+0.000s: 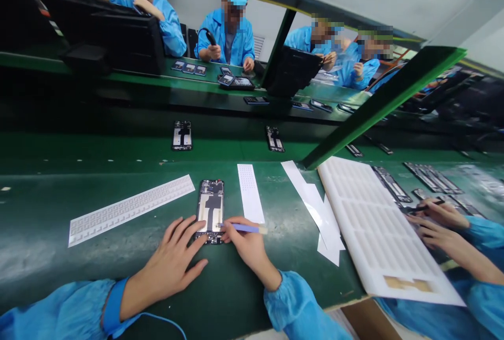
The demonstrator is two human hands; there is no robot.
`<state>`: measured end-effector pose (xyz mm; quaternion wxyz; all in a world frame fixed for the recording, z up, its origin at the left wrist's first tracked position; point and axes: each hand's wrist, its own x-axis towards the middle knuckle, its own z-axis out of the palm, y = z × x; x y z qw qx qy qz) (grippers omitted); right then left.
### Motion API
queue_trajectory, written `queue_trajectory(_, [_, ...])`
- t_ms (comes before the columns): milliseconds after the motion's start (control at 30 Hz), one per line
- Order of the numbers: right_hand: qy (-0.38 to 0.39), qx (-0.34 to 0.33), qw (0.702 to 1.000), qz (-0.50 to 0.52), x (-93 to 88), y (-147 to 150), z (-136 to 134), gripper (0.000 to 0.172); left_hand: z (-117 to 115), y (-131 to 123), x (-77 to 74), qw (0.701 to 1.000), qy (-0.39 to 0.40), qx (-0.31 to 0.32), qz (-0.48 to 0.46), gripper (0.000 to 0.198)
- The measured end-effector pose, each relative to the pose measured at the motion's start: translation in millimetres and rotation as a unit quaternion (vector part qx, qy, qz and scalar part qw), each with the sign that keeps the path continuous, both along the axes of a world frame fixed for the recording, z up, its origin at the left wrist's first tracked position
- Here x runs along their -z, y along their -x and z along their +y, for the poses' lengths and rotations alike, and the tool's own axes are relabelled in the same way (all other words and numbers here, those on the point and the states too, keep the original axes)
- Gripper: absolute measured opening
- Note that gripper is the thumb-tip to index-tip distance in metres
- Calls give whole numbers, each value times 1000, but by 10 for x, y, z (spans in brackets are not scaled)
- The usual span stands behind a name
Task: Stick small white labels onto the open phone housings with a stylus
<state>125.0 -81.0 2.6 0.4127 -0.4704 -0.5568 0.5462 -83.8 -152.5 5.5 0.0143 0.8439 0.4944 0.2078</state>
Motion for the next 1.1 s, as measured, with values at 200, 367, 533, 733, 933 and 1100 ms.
queue_trajectory(200, [15, 10, 1000, 26, 120, 29, 2, 30, 32, -21, -1, 1000, -1, -16, 1, 35])
queue_trajectory(367, [-75, 52, 995, -39, 87, -120, 103, 25, 37, -221, 43, 998, -46, -17, -33, 46])
queue_trajectory(533, [-120, 102, 978, -134, 59, -412, 357, 27, 131, -400, 69, 998, -48, -35, -23, 52])
queue_trajectory(733, [-68, 118, 989, -62, 147, -602, 681, 43, 363, -561, -65, 995, 21, -55, 83, 26])
queue_trajectory(933, [-48, 87, 993, -62, 207, -622, 749, 45, 730, -441, -255, 986, 64, -89, 125, 33])
queue_trajectory(1100, [-45, 97, 993, -55, 214, -626, 741, 42, 720, -503, -250, 986, 43, -87, 133, 37])
